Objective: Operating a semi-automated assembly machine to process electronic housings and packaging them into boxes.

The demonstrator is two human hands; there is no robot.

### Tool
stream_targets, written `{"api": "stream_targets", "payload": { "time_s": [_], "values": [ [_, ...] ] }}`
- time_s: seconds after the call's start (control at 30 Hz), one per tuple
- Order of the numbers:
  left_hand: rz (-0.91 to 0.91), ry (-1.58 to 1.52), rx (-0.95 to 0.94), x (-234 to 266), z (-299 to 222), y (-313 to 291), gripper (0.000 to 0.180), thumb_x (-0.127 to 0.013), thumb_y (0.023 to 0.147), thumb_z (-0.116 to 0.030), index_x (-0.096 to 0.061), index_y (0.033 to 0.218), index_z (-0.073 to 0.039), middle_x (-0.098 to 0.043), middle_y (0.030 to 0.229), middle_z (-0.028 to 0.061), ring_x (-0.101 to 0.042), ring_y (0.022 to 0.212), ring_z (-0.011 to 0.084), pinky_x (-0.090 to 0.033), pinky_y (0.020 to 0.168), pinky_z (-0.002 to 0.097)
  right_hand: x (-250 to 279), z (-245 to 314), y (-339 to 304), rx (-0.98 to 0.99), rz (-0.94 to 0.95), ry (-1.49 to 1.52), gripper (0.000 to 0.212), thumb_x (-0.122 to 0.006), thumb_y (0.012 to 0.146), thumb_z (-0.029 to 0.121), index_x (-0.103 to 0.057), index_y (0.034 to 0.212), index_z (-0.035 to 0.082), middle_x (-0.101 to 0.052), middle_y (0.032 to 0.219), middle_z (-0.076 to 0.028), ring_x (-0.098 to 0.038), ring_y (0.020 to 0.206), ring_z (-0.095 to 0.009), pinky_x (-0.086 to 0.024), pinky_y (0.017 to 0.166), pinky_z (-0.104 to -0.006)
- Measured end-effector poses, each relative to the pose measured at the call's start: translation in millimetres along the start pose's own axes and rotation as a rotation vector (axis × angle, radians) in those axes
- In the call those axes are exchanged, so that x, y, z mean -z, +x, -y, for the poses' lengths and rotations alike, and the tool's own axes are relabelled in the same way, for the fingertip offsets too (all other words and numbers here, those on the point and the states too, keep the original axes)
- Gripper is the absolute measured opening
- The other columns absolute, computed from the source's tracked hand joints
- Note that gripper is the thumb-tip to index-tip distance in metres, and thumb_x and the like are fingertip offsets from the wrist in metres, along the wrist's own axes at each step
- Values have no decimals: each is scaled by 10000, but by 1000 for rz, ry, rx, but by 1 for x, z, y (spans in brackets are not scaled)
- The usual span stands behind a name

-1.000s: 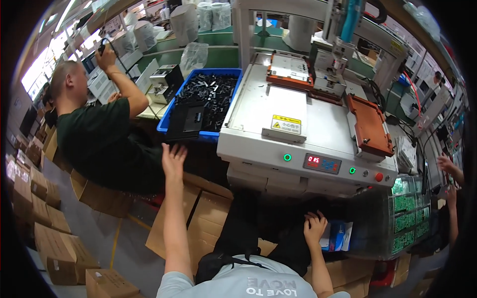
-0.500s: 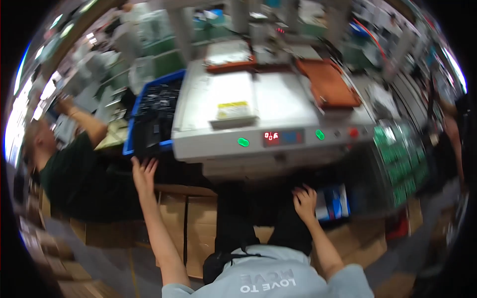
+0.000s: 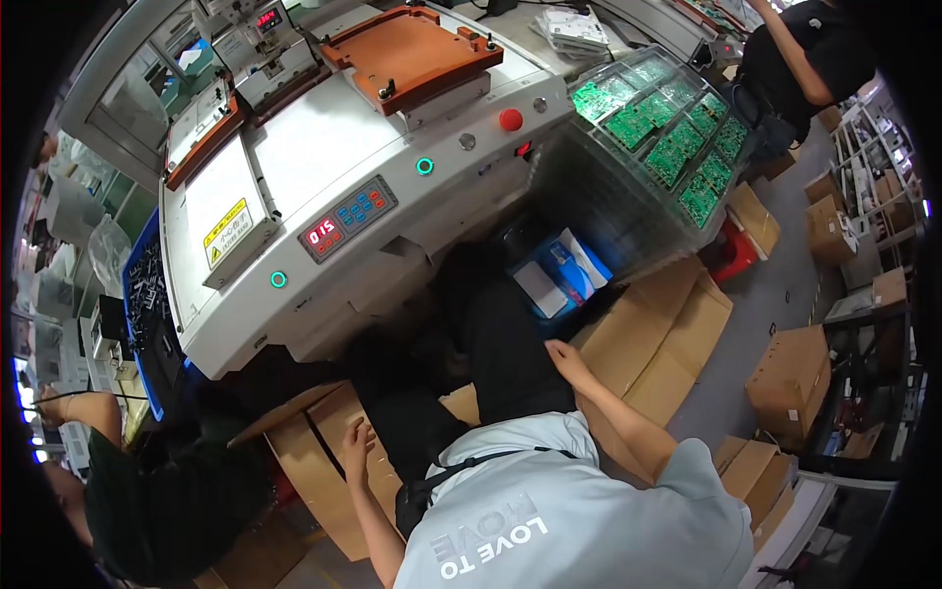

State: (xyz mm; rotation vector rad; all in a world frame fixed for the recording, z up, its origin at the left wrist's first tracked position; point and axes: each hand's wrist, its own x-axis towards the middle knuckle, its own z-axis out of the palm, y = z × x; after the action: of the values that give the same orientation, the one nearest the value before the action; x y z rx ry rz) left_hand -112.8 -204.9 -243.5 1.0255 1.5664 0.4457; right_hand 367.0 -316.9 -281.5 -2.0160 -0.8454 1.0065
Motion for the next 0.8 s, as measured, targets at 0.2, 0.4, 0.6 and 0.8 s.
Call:
{"api": "stream_targets", "payload": {
  "time_s": [0.2,0.4,0.6,0.8],
  "values": [
    [-15,162,-35,-1,-45,18,519,-580,987,-363,-560,1353,4,-638,1227,160,-645,1064,234,-499,908,348,-28,-80,36,114,186,165,288,-566,993,207,-672,1159,-3,-694,1194,-139,-642,1112,-257,-487,942,-341],
    [104,289,-248,3,-81,57,441,-617,972,-324,-608,1292,-20,-686,1140,164,-644,1082,264,-495,918,351,-36,-76,106,47,710,-482,382,-634,898,383,-721,1081,60,-714,1093,-196,-667,1065,-366,-520,860,-432],
    [340,608,-304,-13,-108,110,406,-634,951,-329,-627,1236,-41,-691,1115,167,-649,1034,330,-506,890,410,-23,-49,122,-16,1153,-254,336,-603,893,342,-738,1097,111,-726,1086,-160,-694,964,-351,-543,823,-439],
    [432,632,-162,0,-150,103,414,-641,935,-325,-619,1235,-40,-687,1103,155,-654,1007,318,-513,867,403,-23,9,104,-123,972,-295,320,-595,881,306,-737,1078,97,-716,1081,-173,-691,966,-360,-546,819,-443]
  ]
}}
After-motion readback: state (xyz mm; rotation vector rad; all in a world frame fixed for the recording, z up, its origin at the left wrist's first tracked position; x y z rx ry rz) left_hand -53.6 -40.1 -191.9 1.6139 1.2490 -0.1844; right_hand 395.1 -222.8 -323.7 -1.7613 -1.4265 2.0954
